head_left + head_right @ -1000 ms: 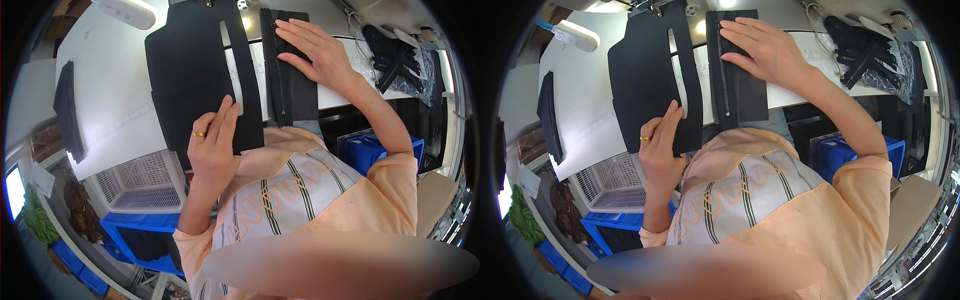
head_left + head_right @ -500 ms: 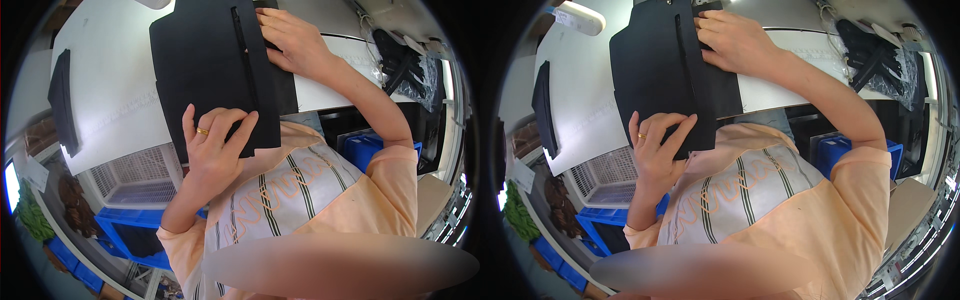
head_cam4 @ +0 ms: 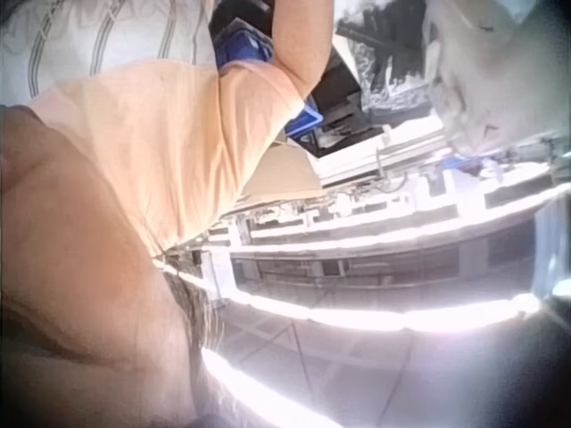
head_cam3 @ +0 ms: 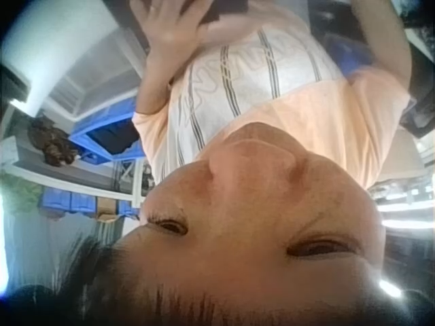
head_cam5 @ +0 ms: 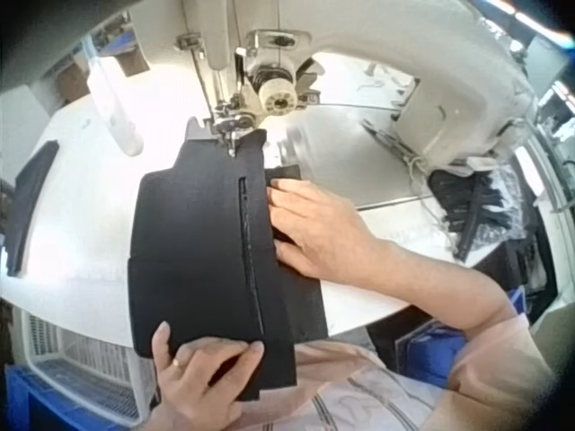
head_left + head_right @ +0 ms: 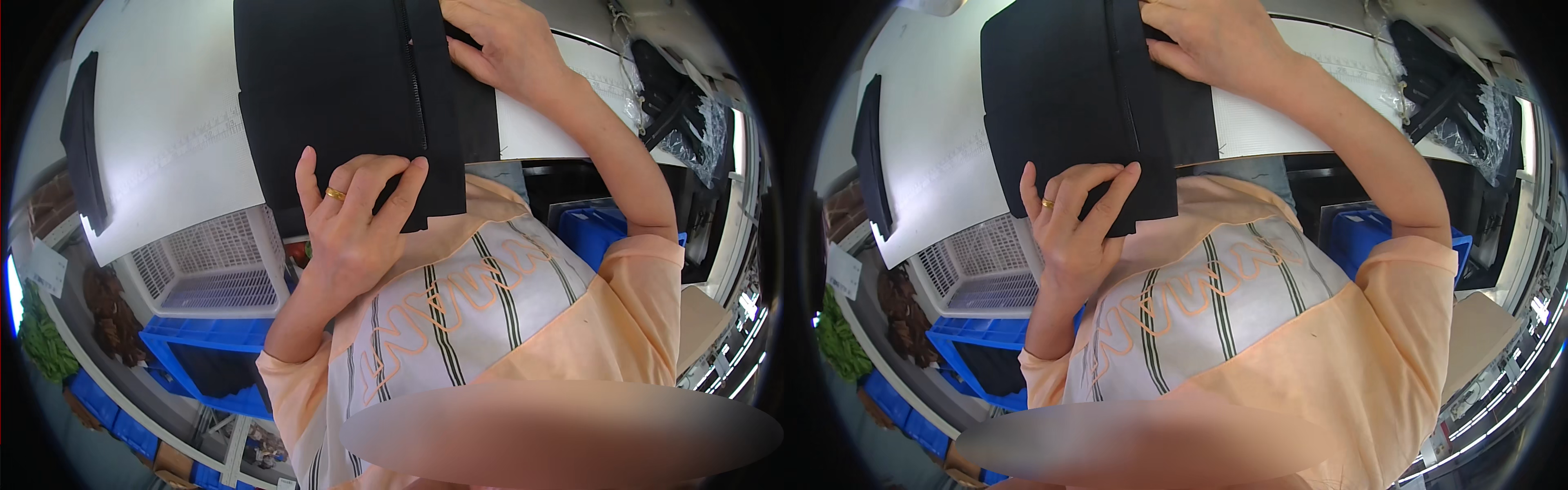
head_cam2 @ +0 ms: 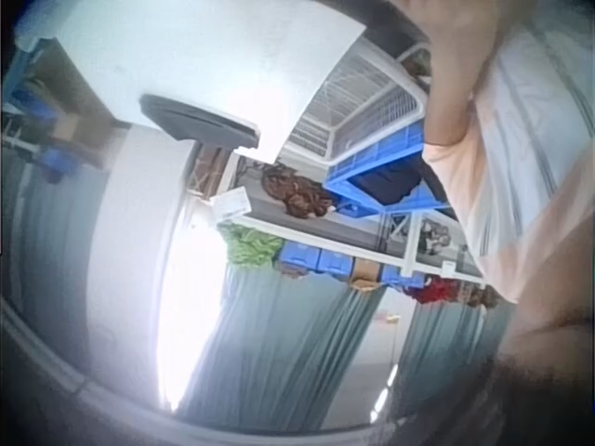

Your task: The user is using a sewing machine to stitch together pieces of black leather, including a section with a zipper.

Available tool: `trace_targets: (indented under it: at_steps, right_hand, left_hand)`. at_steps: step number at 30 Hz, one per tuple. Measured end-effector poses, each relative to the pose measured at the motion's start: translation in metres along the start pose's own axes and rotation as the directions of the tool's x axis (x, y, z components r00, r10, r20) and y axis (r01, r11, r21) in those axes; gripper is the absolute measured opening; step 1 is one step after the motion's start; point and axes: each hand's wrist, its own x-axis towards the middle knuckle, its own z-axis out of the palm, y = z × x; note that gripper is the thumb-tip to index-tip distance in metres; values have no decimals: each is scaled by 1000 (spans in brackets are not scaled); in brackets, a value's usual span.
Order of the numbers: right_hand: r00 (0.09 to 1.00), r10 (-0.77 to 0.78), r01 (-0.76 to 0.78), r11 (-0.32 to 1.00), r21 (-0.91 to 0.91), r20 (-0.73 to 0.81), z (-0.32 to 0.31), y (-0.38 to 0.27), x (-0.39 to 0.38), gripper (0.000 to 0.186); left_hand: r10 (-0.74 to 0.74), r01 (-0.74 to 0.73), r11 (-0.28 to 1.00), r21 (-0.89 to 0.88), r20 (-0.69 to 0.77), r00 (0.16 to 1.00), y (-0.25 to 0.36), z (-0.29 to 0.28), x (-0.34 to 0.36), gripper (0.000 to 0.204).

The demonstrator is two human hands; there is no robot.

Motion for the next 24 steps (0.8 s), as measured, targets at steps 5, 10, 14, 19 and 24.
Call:
trace_targets:
  at_steps: [5,10,14,19,24]
  right_hand:
    - [1000,8,-8,1000,-15,4,-1,-1,-2,40]
    - [1000,8,-8,1000,-6,11,-3,-2,0,38]
    - [1000,8,-8,1000,-14,-10,-1,-2,1,36]
    - [999,7,-7,1000,-3,-31,-1,-3,3,33]
    - [1000,-7,7,1000,-2,-25,-2,-2,1,34]
  left_hand:
    - [-4,4,1000,-9,7,1000,3,-2,1,27]
    - [-5,6,1000,-16,9,1000,4,-4,3,26]
    - [1,0,1000,-17,7,1000,3,-3,2,26]
    - [-3,3,1000,-30,7,1000,1,-2,1,28]
    - [-6,7,1000,-31,12,1000,1,-3,1,28]
